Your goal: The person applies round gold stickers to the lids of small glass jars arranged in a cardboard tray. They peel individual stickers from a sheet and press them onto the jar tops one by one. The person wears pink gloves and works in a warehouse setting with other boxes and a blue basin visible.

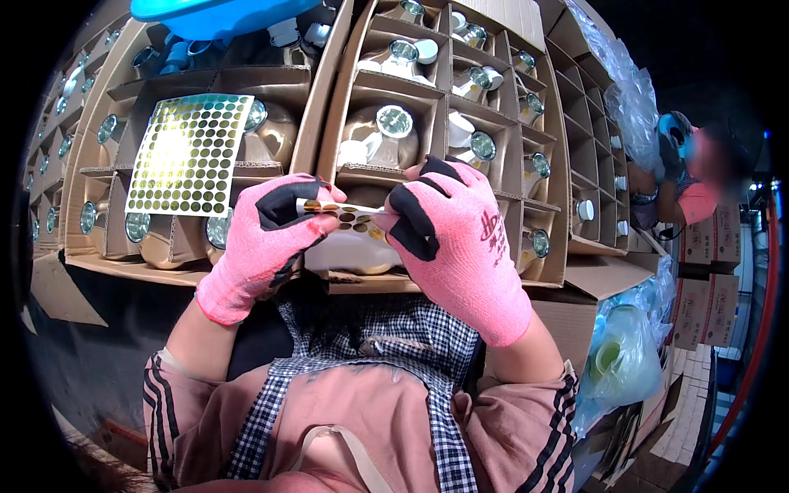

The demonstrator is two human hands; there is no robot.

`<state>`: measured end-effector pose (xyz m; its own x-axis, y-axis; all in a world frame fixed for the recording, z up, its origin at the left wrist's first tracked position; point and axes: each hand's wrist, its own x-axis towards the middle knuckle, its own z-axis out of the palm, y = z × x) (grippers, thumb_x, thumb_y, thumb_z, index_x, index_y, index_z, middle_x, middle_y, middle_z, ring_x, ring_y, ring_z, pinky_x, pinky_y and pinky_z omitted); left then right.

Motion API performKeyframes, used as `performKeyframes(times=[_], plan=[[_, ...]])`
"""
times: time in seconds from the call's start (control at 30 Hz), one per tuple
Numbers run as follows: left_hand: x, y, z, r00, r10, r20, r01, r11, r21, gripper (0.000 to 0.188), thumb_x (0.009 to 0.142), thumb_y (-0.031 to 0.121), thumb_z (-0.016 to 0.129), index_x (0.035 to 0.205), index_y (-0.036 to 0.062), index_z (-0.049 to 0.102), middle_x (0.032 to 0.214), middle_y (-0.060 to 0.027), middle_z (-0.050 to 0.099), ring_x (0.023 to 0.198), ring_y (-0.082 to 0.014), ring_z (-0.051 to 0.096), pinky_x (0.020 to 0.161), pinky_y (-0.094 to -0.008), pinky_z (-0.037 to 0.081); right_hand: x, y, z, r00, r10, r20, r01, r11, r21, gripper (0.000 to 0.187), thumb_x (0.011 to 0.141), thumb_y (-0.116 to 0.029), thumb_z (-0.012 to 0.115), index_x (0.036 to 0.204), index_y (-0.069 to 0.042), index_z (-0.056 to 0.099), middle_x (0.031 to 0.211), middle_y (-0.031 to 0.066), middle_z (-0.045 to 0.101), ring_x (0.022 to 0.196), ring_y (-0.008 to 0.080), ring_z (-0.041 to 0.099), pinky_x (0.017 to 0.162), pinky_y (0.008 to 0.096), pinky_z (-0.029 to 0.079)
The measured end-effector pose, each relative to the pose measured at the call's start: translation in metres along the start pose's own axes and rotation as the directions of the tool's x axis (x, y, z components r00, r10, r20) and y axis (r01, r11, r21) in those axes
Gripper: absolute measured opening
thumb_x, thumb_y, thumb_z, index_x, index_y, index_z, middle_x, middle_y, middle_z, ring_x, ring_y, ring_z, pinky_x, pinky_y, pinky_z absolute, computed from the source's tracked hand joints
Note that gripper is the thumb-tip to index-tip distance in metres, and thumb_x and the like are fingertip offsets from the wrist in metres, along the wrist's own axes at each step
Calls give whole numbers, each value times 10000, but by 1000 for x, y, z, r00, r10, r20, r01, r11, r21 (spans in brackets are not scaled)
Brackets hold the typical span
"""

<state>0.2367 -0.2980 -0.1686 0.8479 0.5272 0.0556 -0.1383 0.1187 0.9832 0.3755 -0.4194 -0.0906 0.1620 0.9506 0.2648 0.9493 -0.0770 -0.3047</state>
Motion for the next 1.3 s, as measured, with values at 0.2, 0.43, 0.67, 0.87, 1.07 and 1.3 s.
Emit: performKeyframes(times=[0.2,0.43,0.67,0.87,1.07,1.3], plan=[[0,-11,-2,997,75,-5,-75,995,-61,183,739,40,628,903,-35,598,843,-68,624,773,-86,559,707,-226,456,9,-16,4,995,-75,-71,73,997,-34,238,574,-49,692,794,-56,600,806,62,597,912,296,559,813,380,426],[-3,-2,-1,997,-41,-60,37,997,-63,216,768,140,664,894,-25,606,787,-29,621,738,-56,538,662,-210,446,10,-15,8,973,-207,-99,190,969,-158,213,548,-15,665,745,-71,606,846,51,596,944,291,546,839,417,404],[11,-11,-24,901,-155,-405,-7,929,-371,188,806,194,615,856,13,616,724,-24,603,687,-77,563,622,-217,459,16,15,2,960,-136,-246,149,988,35,182,568,6,620,730,-48,558,1141,135,523,1105,371,439,926,448,335],[24,-27,-52,692,221,-687,-310,951,-7,227,876,224,520,960,22,580,830,-37,582,718,-94,548,639,-230,454,27,75,57,969,-32,247,62,992,-112,125,645,-98,659,754,-72,603,1294,157,391,1182,392,344,948,493,302],[17,-21,-56,636,487,-599,-154,841,519,282,901,263,474,987,6,552,764,-31,531,741,-93,536,670,-221,441,50,91,66,995,-82,57,90,982,-164,123,637,-79,638,750,-53,600,1303,147,389,1158,382,366,954,453,324],[19,-24,-54,705,163,-690,-313,945,-96,290,881,276,512,988,12,568,828,-44,571,744,-100,549,648,-226,454,59,106,83,952,-84,294,168,947,-272,229,664,-52,596,892,-34,587,1198,192,453,1135,390,377,960,458,307]])
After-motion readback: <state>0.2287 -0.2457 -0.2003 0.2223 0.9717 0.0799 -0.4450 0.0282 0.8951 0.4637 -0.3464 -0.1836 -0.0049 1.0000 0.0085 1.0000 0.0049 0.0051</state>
